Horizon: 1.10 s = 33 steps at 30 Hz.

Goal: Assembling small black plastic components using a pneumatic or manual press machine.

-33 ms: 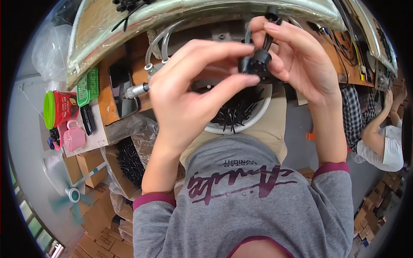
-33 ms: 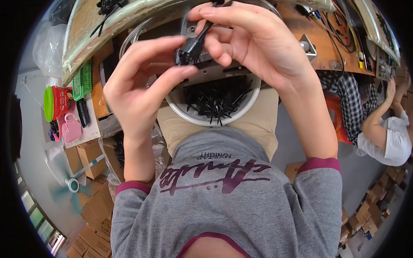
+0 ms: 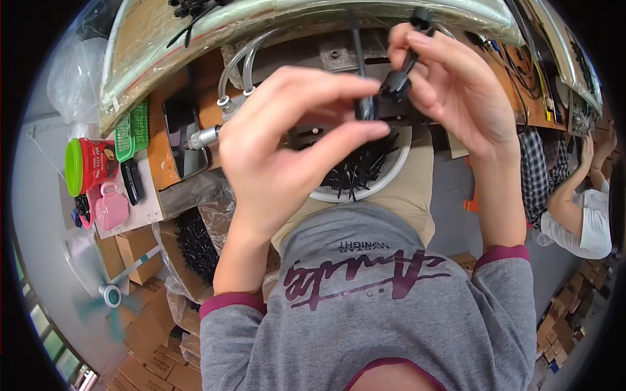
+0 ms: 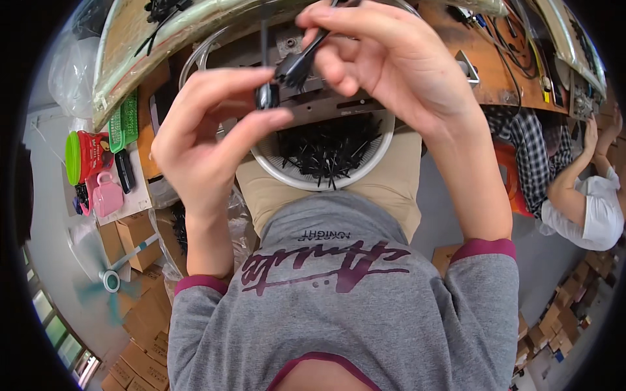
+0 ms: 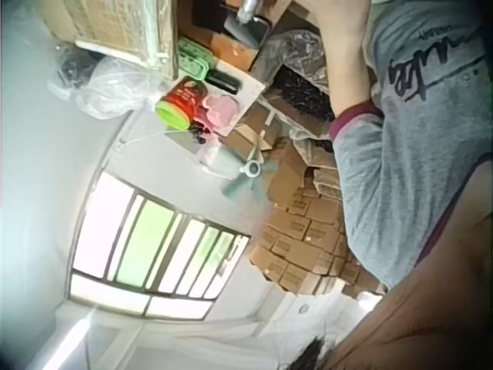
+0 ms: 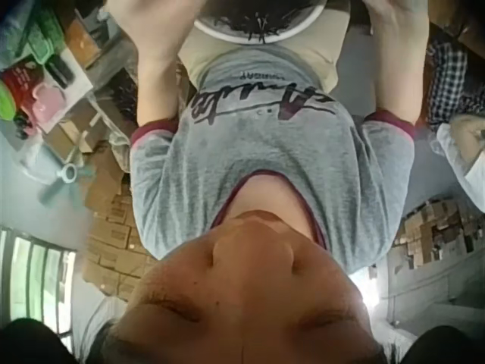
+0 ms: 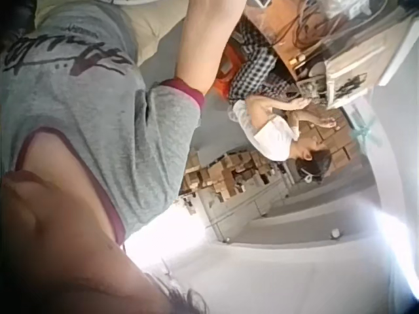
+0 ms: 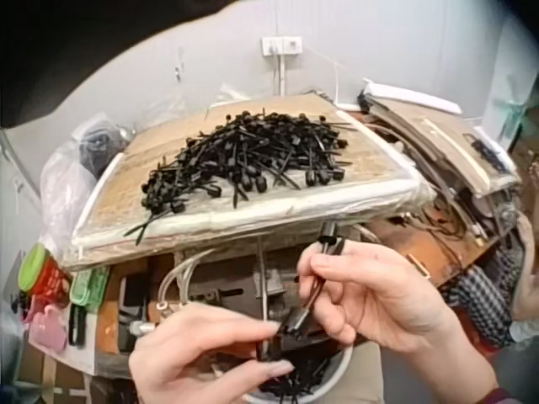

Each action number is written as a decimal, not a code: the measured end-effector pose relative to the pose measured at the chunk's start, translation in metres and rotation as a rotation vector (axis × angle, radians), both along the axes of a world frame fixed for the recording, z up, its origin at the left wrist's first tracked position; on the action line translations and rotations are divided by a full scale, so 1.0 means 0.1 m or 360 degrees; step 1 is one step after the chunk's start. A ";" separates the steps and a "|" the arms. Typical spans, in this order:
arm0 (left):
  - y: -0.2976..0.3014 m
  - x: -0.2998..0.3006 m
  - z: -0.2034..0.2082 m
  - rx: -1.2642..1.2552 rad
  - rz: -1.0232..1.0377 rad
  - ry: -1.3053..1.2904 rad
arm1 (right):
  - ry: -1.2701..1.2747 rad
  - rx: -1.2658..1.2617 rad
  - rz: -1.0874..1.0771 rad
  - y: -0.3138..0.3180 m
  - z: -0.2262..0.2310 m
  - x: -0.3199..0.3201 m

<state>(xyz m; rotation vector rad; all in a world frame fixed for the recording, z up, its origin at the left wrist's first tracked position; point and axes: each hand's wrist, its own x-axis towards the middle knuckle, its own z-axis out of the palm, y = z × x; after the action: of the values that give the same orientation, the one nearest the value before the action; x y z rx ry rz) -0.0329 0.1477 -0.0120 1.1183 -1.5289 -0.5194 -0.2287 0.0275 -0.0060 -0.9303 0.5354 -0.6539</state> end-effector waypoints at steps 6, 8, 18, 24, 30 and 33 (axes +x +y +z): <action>0.29 -0.17 -0.37 0.0014 0.0279 -0.0754 | 0.0309 -0.0414 -0.0312 0.04 -0.02 -0.18; 0.31 -0.23 -0.53 0.0068 0.0325 -0.0956 | 0.0191 -0.0356 -0.0244 0.06 -0.02 -0.19; 0.17 -0.30 -0.60 0.0203 0.0353 -0.1383 | 0.0175 -0.0343 -0.0256 0.15 -0.04 -0.20; 0.15 -0.31 -0.32 0.0052 0.0200 -0.0430 | 0.0204 -0.0148 -0.0034 0.24 -0.04 -0.13; 0.29 -0.25 -0.09 -0.0089 -0.0012 -0.0375 | 0.0187 -0.0200 -0.0177 0.25 0.01 -0.08; 0.41 -0.26 -0.29 0.0024 0.0192 -0.0467 | 0.0571 -0.1017 -0.0551 0.24 -0.09 -0.12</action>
<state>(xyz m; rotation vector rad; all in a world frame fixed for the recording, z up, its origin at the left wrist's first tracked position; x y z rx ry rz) -0.0589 0.1885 -0.0414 1.3342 -1.6966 -0.2935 -0.2412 0.0511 -0.0153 -1.5930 0.8406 -1.0080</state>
